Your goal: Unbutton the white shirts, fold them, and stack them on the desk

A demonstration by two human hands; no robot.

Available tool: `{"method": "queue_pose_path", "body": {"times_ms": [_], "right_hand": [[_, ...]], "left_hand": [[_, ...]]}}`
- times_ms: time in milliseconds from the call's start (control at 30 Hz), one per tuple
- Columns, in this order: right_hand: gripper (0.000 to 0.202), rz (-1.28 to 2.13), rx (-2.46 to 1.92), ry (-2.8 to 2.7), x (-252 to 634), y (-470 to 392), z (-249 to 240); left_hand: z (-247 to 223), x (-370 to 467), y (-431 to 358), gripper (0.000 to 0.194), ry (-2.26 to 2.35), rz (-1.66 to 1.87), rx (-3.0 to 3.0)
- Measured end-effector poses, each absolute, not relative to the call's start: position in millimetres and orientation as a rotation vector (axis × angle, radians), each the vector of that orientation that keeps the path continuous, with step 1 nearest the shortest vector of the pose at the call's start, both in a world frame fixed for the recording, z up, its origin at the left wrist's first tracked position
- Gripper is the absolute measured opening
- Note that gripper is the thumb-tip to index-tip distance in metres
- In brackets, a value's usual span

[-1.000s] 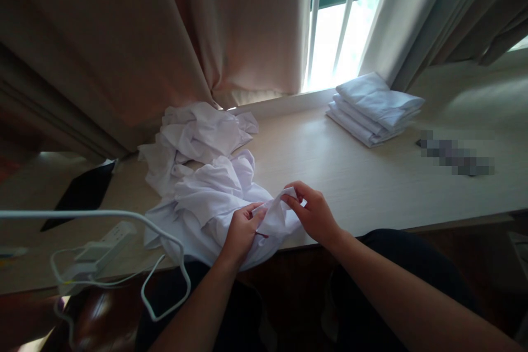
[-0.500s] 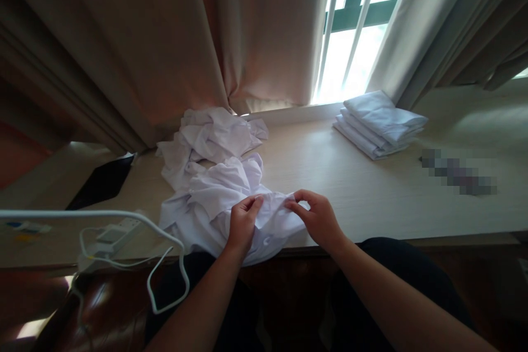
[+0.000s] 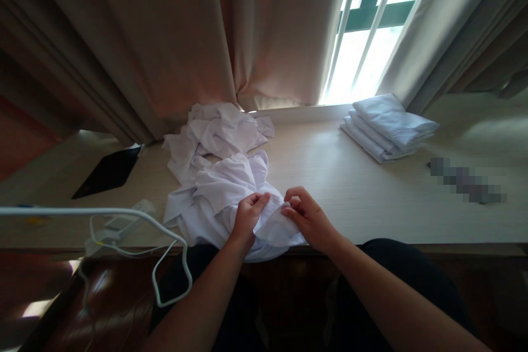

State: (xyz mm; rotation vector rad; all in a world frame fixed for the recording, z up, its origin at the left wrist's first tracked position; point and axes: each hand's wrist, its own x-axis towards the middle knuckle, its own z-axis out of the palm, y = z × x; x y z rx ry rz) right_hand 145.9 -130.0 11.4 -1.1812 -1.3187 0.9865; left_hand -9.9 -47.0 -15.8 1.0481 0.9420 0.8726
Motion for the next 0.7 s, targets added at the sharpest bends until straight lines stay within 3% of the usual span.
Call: {"method": "queue_pose_path", "body": {"times_ms": [67, 233, 700], "right_hand": [[0.007, 0.949, -1.190, -1.371, 147.0, -129.0, 12.3], [0.019, 0.945, -1.226, -1.456, 150.0, -125.9, 13.8], [0.022, 0.903, -1.268, -1.648, 153.8, -124.1, 12.4]], "left_hand": [[-16.3, -11.0, -47.0, 0.034, 0.936, 0.859, 1.022], [-18.2, -13.5, -45.6, 0.036, 0.913, 0.850, 1.000], [-23.2, -10.2, -40.2, 0.039, 0.919, 0.816, 0.976]]}}
